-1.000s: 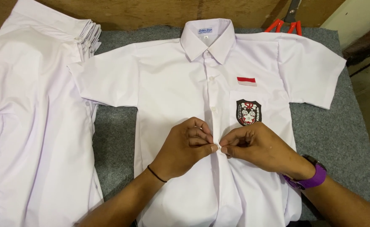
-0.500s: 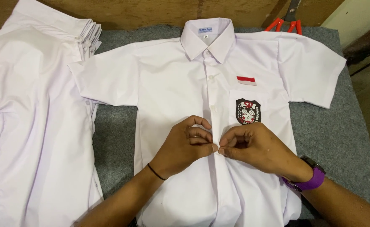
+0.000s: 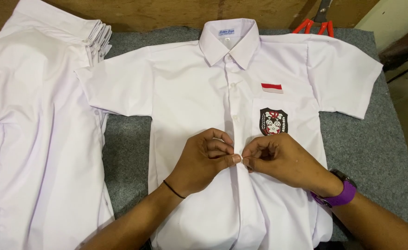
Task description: The person is aligning a white school shirt, folding the collar, and fastening the buttons on a work table.
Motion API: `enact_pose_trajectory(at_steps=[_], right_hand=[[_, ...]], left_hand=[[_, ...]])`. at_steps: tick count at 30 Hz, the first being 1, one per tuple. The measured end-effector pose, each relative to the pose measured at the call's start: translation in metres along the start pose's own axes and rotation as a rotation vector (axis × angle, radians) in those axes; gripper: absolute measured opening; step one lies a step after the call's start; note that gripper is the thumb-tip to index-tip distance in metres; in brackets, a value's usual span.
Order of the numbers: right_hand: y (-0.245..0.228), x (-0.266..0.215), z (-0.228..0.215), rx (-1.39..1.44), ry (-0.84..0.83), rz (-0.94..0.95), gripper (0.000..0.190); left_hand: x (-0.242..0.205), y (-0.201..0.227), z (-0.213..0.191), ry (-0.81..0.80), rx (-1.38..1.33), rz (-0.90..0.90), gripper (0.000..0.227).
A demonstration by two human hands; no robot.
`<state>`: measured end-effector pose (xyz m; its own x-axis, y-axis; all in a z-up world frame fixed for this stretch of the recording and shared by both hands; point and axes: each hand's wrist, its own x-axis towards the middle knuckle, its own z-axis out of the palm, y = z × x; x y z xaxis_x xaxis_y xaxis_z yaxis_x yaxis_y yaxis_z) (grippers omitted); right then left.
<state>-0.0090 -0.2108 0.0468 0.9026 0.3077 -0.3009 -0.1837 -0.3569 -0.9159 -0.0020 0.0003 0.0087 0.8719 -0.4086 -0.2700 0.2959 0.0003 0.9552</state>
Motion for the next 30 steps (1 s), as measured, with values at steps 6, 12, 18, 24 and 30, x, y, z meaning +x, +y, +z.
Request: enact_pose_trajectory(at_steps=[6,12,18,24,30], right_hand=[[0.010,0.004,0.001,0.028,0.000,0.008,0.007],[0.006,0.000,0.002,0.011,0.007,0.018,0.011],[-0.004,-0.004,0.005,-0.088,-0.020,0.052,0.009],[0.006,0.000,0.001,0.008,-0.076,0.012,0.007],[0.008,-0.002,-0.006,0.167,-0.186,-0.078,0.013]], left_hand=[[-0.007,0.011,0.000,0.014,0.013,0.010,0.044],[-0.007,0.012,0.003,0.027,0.022,-0.010,0.055],[-0.007,0.009,0.005,0.040,0.056,0.041,0.065],[-0.009,0.011,0.006,-0.017,0.036,0.117,0.072],[-0.006,0.008,0.002,-0.098,0.000,0.141,0.073]])
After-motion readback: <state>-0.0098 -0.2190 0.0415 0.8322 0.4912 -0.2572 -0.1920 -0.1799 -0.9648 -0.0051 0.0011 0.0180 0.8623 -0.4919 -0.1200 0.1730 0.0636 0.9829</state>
